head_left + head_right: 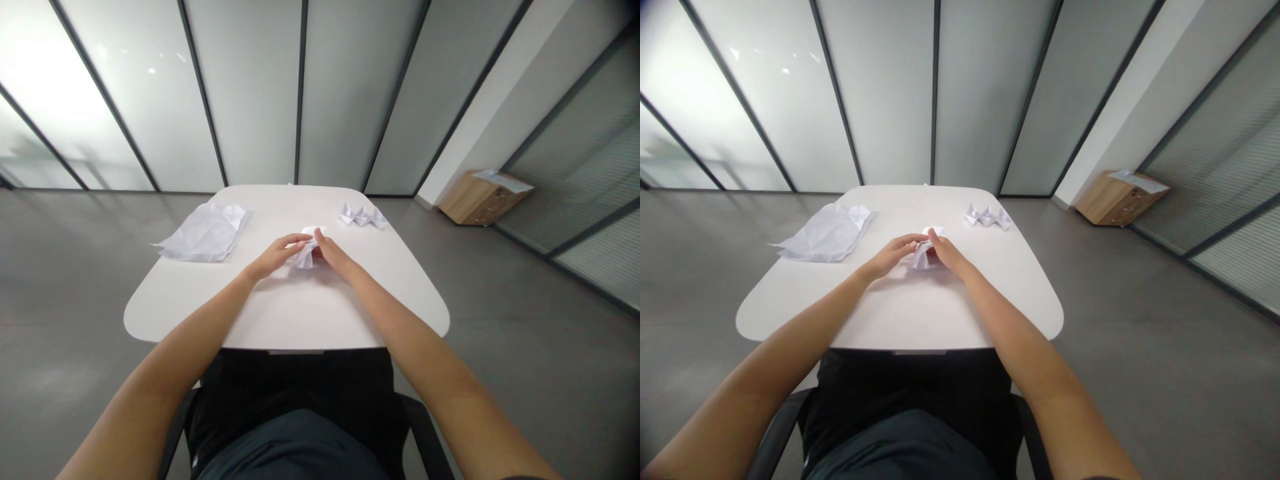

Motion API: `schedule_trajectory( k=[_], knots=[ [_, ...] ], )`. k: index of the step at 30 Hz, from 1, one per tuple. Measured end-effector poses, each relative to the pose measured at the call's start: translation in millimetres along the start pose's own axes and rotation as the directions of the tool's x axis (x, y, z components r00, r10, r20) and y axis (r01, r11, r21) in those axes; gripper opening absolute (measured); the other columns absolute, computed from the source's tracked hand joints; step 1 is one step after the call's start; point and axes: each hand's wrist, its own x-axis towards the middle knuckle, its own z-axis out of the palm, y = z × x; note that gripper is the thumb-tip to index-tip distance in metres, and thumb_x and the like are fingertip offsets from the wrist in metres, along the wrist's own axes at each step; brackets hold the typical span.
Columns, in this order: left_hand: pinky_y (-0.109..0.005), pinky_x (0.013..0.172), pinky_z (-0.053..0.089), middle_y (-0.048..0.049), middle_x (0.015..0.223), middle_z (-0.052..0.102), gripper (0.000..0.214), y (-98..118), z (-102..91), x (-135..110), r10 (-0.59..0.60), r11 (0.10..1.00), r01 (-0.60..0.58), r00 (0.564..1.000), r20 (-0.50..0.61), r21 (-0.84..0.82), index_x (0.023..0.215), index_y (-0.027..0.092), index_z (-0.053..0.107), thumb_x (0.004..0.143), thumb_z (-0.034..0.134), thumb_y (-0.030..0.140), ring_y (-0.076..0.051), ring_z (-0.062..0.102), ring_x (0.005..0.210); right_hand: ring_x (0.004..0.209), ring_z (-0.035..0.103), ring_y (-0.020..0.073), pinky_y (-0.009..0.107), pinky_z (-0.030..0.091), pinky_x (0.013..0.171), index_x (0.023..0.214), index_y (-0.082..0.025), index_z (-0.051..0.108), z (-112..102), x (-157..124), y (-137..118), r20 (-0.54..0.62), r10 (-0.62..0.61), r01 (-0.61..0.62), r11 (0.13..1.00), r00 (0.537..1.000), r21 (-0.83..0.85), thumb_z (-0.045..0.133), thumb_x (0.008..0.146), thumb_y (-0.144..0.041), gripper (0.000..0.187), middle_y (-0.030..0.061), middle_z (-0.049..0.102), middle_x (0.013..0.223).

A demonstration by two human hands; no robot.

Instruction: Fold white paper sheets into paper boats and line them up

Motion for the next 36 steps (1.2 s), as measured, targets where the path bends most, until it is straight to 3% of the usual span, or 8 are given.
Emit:
schedule_trajectory(
  k=[5,11,18,22,26,29,32,36],
  knots=[
    [-0.045,0.111,0.047,-0.0135,0.140,0.068,0.052,-5,-0.7,2,-0.019,0.995,0.021,1.000,0.023,-0.093,0.130,0.020,0.075,0.096,0.067,0.058,-0.032,0.060,0.132,0.086,0.073,0.0243,0.036,0.057,0.083,0.102,-0.018,0.076,1,-3,0,-0.055,0.047,-0.035,0.978,0.997,0.204,0.088,0.071,-0.046,0.044,0.0045,0.080,0.092],
    [-0.045,0.113,0.046,-0.0136,0.151,0.057,0.066,-25,-20.2,10,-0.127,0.986,0.073,0.906,-0.404,-0.147,0.142,0.026,0.060,0.085,0.081,0.051,-0.028,0.058,0.132,0.094,0.076,0.0281,0.039,0.061,0.085,0.099,-0.019,0.076,1,-13,-13,0.089,0.061,-0.093,0.900,0.994,0.425,0.083,0.066,-0.027,0.035,0.0063,0.081,0.091],
    [-0.033,0.092,0.058,-0.0095,0.129,0.069,0.062,-15,-32.3,1,-0.312,0.844,0.243,0.948,-0.069,-0.479,0.129,0.028,0.064,0.082,0.081,0.063,-0.022,0.070,0.110,0.104,0.076,0.0324,0.047,0.061,0.092,0.113,-0.020,0.073,-8,-19,-21,-0.005,0.044,-0.038,0.919,0.999,0.392,0.071,0.073,-0.032,0.041,0.0102,0.082,0.105],
    [-0.025,0.073,0.058,-0.0070,0.114,0.074,0.061,-16,-33.6,2,-0.370,0.869,0.270,0.911,-0.182,-0.415,0.124,0.024,0.065,0.076,0.091,0.051,-0.019,0.072,0.097,0.100,0.077,0.0321,0.045,0.063,0.089,0.110,-0.019,0.073,-17,-16,-19,-0.069,0.097,-0.064,0.924,0.993,0.378,0.071,0.073,-0.031,0.038,0.0104,0.082,0.105],
    [-0.030,0.076,0.061,-0.0092,0.110,0.076,0.065,-20,-37.9,4,-0.328,0.901,0.209,0.901,-0.282,-0.381,0.124,0.019,0.063,0.072,0.095,0.040,-0.021,0.073,0.093,0.091,0.077,0.0281,0.041,0.063,0.084,0.100,-0.021,0.071,-24,-10,-12,-0.133,0.120,-0.061,0.923,0.984,0.381,0.075,0.077,-0.037,0.029,0.0079,0.081,0.096],
    [-0.033,0.080,0.062,-0.0092,0.110,0.076,0.070,-27,-43.9,6,-0.301,0.914,0.173,0.895,-0.329,-0.366,0.129,0.019,0.060,0.071,0.095,0.034,-0.021,0.073,0.091,0.084,0.074,0.0247,0.037,0.061,0.080,0.095,-0.020,0.069,-27,-5,-2,-0.194,0.113,-0.060,0.964,0.974,0.259,0.078,0.077,-0.046,0.032,0.0064,0.079,0.091],
    [-0.035,0.082,0.060,-0.0092,0.108,0.076,0.069,-36,-52.5,7,-0.274,0.948,0.184,0.887,-0.372,-0.261,0.132,0.019,0.059,0.073,0.092,0.034,-0.020,0.073,0.089,0.080,0.070,0.0227,0.034,0.056,0.075,0.088,-0.019,0.068,-31,-2,8,-0.310,0.065,-0.090,0.994,0.949,-0.068,0.076,0.080,-0.052,0.035,0.0055,0.077,0.088],
    [-0.033,0.086,0.055,-0.0037,0.092,0.074,0.065,-46,-64.6,5,-0.167,0.932,0.284,0.888,-0.430,0.226,0.130,0.023,0.067,0.069,0.091,0.026,-0.022,0.070,0.087,0.089,0.070,0.0240,0.033,0.053,0.082,0.105,-0.019,0.070,-36,-1,13,-0.382,-0.016,-0.230,0.775,0.924,-0.589,0.079,0.083,-0.044,0.035,0.0070,0.077,0.096]
  ],
)
